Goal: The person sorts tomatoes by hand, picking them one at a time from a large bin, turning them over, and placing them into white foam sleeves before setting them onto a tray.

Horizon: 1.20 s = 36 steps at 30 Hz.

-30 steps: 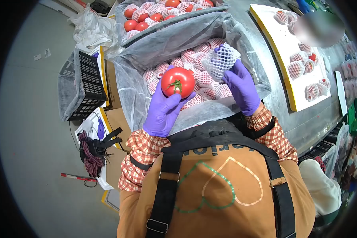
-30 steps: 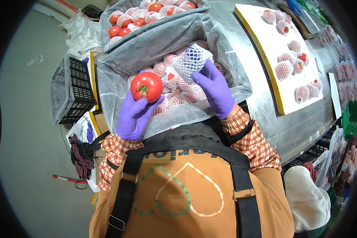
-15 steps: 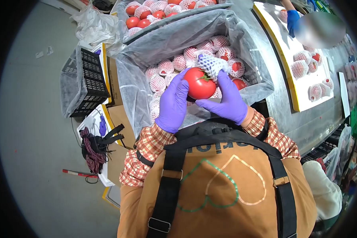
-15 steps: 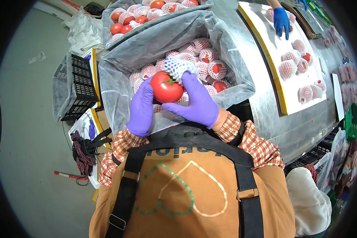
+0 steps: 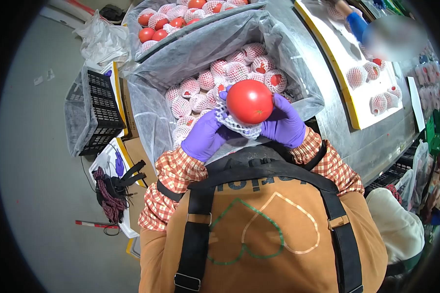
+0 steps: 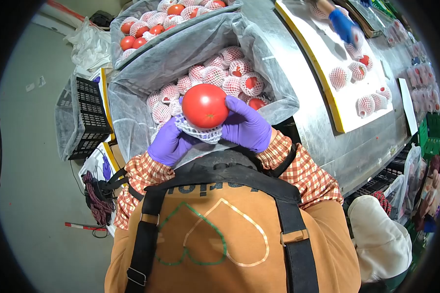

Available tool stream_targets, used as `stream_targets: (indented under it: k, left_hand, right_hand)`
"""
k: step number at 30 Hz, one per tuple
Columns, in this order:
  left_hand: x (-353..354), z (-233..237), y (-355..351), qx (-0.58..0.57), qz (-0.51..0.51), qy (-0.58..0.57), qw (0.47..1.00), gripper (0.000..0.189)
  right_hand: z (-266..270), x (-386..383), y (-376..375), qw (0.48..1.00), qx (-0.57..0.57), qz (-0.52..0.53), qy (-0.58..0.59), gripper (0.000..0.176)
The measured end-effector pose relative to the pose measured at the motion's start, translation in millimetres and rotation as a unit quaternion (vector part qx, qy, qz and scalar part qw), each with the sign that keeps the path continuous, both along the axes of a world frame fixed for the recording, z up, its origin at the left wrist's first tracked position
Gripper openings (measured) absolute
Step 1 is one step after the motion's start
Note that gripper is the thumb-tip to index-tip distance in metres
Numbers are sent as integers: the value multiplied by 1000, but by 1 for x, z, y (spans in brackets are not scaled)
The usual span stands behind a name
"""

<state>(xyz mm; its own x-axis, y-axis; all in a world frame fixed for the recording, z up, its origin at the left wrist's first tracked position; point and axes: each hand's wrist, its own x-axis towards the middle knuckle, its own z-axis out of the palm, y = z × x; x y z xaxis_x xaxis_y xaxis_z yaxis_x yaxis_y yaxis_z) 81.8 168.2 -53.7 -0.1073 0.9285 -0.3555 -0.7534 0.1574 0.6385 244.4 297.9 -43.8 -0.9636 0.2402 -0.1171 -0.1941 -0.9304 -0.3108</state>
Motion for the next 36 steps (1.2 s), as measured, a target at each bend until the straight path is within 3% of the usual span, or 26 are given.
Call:
stream_targets:
  k: [3,6,7,8,9,11,12,13,15,17,19,20,21,22,23,25,28,30,31,34,36]
  left_hand:
    - [2,12,6,16,2,31,999,46]
    - [-1,6,11,32,49,93,994,47]
    - [-1,11,14,31,106,226,968,49]
    - [1,17,17,28,162,354,921,52]
    - [4,23,17,26,165,354,920,52]
    - [14,34,19,8,209,551,808,55]
    - [23,36,21,74,218,588,775,56]
    - [29,39,24,73,219,586,776,56]
    - [36,43,29,185,118,709,670,55]
    - [48,35,34,203,86,696,683,54]
    - [51,24,36,222,52,681,696,52]
    - [52,18,36,206,-30,645,735,51]
    - [53,12,36,188,-111,602,768,50]
    - [50,7,36,173,-171,594,767,44]
    - [46,3,37,172,-175,592,768,44]
    - [35,-3,43,179,-147,669,707,38]
    - [0,-34,55,29,-124,667,734,37]
    - [-29,-52,61,-80,-170,700,690,43]
    - [-42,-63,64,-81,-172,699,689,43]
    - [-69,-105,69,-169,-189,715,652,57]
    - [-78,-125,75,-241,-143,732,621,76]
  right_hand:
    - [-2,7,6,1000,10,-1,-15,62]
    - [8,4,16,975,218,30,-33,72]
    - [10,4,16,975,217,32,-33,72]
    - [11,4,16,943,322,26,-76,74]
    - [12,3,16,898,423,20,-118,77]
    - [3,0,15,880,448,0,-157,81]
    - [-2,-4,14,862,480,-62,-152,81]
    - [-3,-7,14,839,511,-123,-145,80]
    - [4,-5,16,833,514,-148,-145,81]
    - [11,-1,21,856,451,-205,-149,79]
    - [5,8,32,891,342,-245,-169,64]
    - [6,16,41,893,317,-259,-186,58]
    - [6,26,52,895,291,-272,-203,51]
    - [-2,36,70,873,324,-300,-207,52]
    - [-12,45,91,849,356,-328,-212,53]
    - [-6,70,123,885,312,-289,-191,43]
    - [-38,109,179,865,287,-323,-254,43]
    - [-33,114,196,860,250,-337,-290,46]
    - [-33,119,206,851,256,-337,-310,46]
    - [-54,142,254,789,304,-347,-407,47]
    - [-58,146,268,728,316,-406,-454,44]
